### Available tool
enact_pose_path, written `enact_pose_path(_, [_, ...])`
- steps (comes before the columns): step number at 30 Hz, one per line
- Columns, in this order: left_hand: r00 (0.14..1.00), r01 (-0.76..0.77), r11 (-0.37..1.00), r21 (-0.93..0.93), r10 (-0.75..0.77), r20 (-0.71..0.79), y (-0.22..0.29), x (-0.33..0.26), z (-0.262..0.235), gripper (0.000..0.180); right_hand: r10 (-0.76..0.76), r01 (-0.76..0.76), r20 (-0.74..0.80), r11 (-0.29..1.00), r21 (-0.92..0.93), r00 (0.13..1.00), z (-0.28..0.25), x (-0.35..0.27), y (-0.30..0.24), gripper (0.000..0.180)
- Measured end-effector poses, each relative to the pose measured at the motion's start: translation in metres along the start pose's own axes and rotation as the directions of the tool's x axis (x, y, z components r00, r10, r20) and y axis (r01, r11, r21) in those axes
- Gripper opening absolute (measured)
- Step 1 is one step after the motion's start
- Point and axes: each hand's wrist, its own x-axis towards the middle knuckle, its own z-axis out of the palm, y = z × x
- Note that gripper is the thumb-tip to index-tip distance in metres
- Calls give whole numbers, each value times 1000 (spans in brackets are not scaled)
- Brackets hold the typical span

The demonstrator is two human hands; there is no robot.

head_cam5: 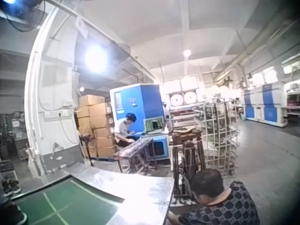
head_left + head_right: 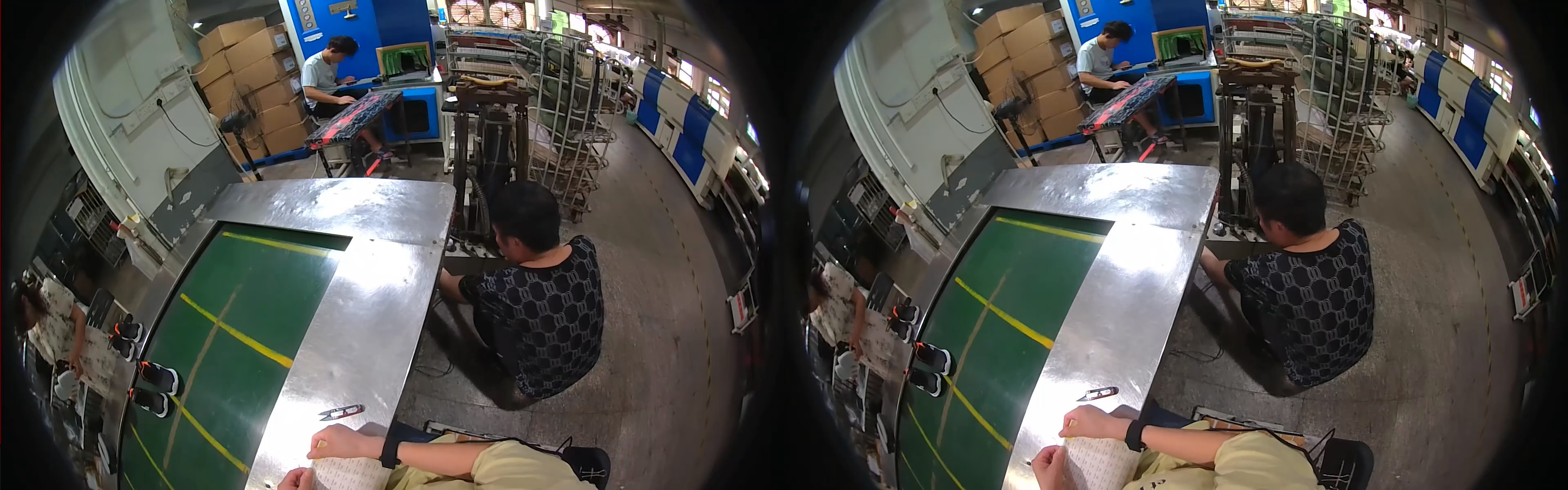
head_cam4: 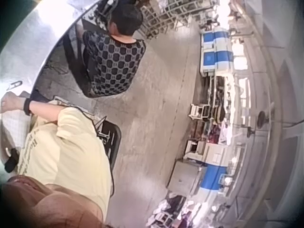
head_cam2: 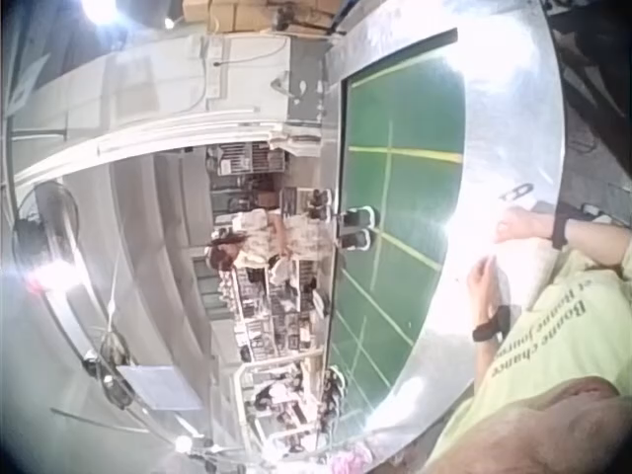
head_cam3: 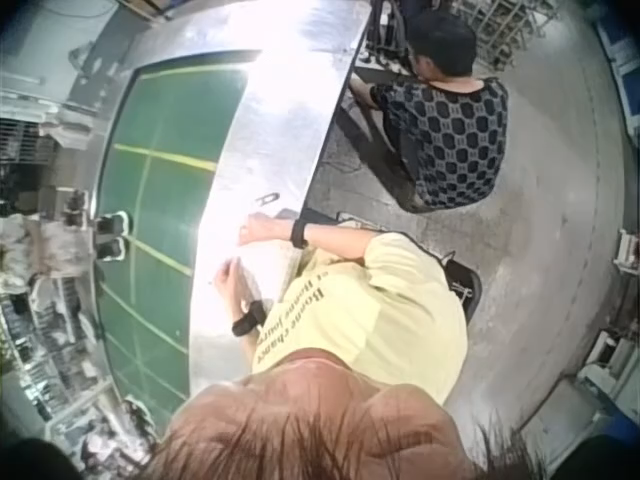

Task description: Trimming loose threads and inspecting shoes at a shoe factory conveyor belt.

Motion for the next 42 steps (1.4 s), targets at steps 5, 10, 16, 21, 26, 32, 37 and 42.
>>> enact_pose_path(5, [998,47,999,2,-47,46,-3,2,2,24,81,-81,30,997,-10,996,-3,-2,-3,32])
enact_pose_path(10, [999,4,979,203,-15,51,3,1,3,31,61,-60,12,997,-44,998,5,0,10,32])
enact_pose_path(16, [999,-6,967,253,-6,48,6,-2,2,31,58,-56,45,997,-60,997,4,0,10,33])
enact_pose_path(21, [999,28,974,225,-38,39,-13,4,2,30,75,-70,59,994,-85,995,6,-2,12,33])
enact_pose_path(26, [998,2,971,239,-19,65,-15,7,1,29,64,-59,63,995,-79,996,4,0,15,33])
enact_pose_path(32, [998,34,990,134,-40,44,-28,11,0,27,66,-62,54,996,-67,996,3,1,12,34])
enact_pose_path(37, [998,24,995,101,-29,50,-30,17,1,27,68,-64,55,995,-73,996,2,5,16,34])
enact_pose_path(42, [998,-28,971,239,14,59,-25,18,8,30,70,-68,47,996,-57,996,2,5,22,34])
